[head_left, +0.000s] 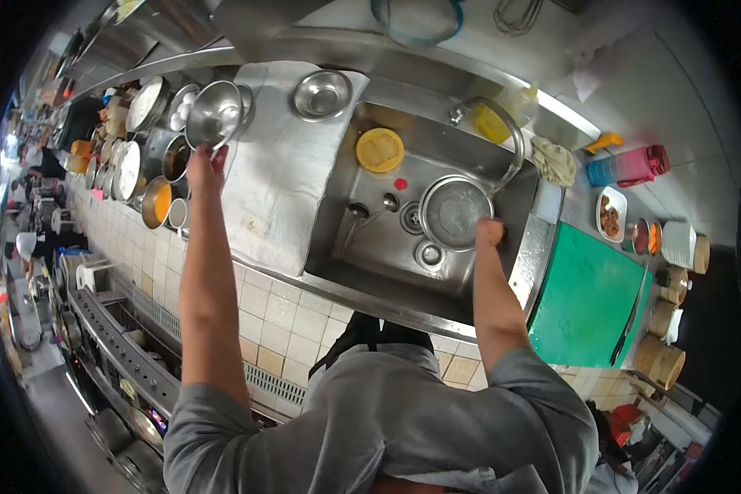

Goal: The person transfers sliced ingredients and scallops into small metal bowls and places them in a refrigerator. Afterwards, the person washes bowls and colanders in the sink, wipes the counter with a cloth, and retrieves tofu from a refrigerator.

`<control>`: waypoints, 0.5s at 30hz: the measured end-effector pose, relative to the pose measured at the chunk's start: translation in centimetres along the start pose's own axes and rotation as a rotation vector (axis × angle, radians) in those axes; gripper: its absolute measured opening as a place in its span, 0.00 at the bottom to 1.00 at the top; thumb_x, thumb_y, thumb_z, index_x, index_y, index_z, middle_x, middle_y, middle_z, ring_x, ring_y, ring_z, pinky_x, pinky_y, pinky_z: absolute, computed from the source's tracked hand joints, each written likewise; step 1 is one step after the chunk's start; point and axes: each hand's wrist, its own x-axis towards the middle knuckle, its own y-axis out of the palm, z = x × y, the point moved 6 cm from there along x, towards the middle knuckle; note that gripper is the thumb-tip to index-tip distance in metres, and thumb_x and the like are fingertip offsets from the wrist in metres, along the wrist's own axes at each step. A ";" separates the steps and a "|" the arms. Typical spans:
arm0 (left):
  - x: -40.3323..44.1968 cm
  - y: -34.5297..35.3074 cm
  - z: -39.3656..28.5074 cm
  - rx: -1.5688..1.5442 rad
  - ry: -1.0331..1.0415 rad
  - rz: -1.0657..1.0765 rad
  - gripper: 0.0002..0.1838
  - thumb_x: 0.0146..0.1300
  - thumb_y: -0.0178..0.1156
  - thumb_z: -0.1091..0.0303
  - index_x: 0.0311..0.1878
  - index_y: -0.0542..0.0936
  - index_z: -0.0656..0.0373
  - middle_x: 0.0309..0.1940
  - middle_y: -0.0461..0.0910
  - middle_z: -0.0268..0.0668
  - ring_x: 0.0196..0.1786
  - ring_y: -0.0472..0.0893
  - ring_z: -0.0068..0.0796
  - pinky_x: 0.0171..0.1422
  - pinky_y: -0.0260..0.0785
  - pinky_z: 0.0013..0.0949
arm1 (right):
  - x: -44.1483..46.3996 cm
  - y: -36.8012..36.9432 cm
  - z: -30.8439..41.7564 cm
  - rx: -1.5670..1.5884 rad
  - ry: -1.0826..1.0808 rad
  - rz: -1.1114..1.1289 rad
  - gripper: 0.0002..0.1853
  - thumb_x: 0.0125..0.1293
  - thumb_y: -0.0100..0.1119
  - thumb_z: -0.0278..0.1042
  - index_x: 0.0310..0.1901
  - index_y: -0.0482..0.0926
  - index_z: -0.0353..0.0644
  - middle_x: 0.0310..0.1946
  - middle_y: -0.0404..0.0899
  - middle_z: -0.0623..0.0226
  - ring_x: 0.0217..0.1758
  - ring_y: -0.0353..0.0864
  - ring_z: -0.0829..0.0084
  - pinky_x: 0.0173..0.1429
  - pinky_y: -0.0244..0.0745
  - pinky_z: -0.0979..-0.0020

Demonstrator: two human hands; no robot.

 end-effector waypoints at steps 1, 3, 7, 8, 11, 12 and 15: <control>2.3 -0.2 0.8 0.008 -0.029 -0.034 0.09 0.70 0.54 0.73 0.50 0.76 0.66 0.45 0.79 0.43 0.48 0.82 0.38 0.53 0.85 0.48 | 0.3 0.0 -0.7 -0.656 -0.319 -0.161 0.15 0.67 0.59 0.38 0.44 0.76 0.31 0.40 0.83 0.48 0.46 0.83 0.52 0.56 0.78 0.53; 3.1 0.7 1.7 0.051 -0.104 -0.100 0.09 0.70 0.55 0.74 0.49 0.75 0.66 0.44 0.78 0.43 0.46 0.82 0.38 0.53 0.85 0.47 | -8.2 -4.0 3.4 -0.441 -0.086 -0.246 0.24 0.67 0.63 0.45 0.49 0.74 0.28 0.47 0.82 0.50 0.48 0.82 0.53 0.57 0.76 0.52; -1.2 1.8 3.0 0.083 -0.172 -0.072 0.18 0.72 0.59 0.63 0.58 0.74 0.65 0.57 0.73 0.50 0.46 0.82 0.43 0.51 0.83 0.43 | -11.3 -0.4 -1.2 0.437 0.630 0.258 0.41 0.62 0.70 0.55 0.69 0.66 0.42 0.57 0.80 0.54 0.59 0.79 0.51 0.58 0.76 0.54; -3.4 2.0 3.3 0.122 -0.121 -0.037 0.18 0.73 0.58 0.62 0.58 0.73 0.64 0.57 0.74 0.49 0.44 0.82 0.42 0.51 0.83 0.43 | -10.8 -0.2 -2.1 0.391 0.580 0.235 0.37 0.61 0.71 0.53 0.67 0.70 0.44 0.58 0.79 0.54 0.60 0.79 0.52 0.56 0.77 0.56; -11.1 2.2 4.4 0.200 -0.055 0.091 0.17 0.74 0.57 0.61 0.56 0.73 0.63 0.51 0.78 0.45 0.43 0.83 0.38 0.50 0.82 0.43 | -9.9 -0.6 0.3 0.243 0.333 0.105 0.26 0.62 0.68 0.45 0.59 0.76 0.44 0.57 0.81 0.53 0.59 0.81 0.54 0.54 0.78 0.57; -13.8 1.6 5.6 0.198 -0.072 0.167 0.15 0.74 0.57 0.62 0.55 0.74 0.62 0.47 0.80 0.42 0.42 0.83 0.35 0.49 0.81 0.43 | -9.6 -2.5 2.5 0.129 0.139 -0.014 0.19 0.63 0.64 0.40 0.54 0.79 0.42 0.54 0.83 0.52 0.57 0.83 0.55 0.53 0.78 0.57; -21.7 1.4 9.3 0.216 -0.151 0.379 0.11 0.74 0.57 0.64 0.51 0.77 0.60 0.42 0.81 0.38 0.40 0.83 0.29 0.48 0.81 0.41 | -12.3 -7.7 14.8 -0.183 -0.172 -0.061 0.13 0.63 0.56 0.30 0.48 0.81 0.40 0.48 0.85 0.49 0.54 0.85 0.47 0.57 0.78 0.55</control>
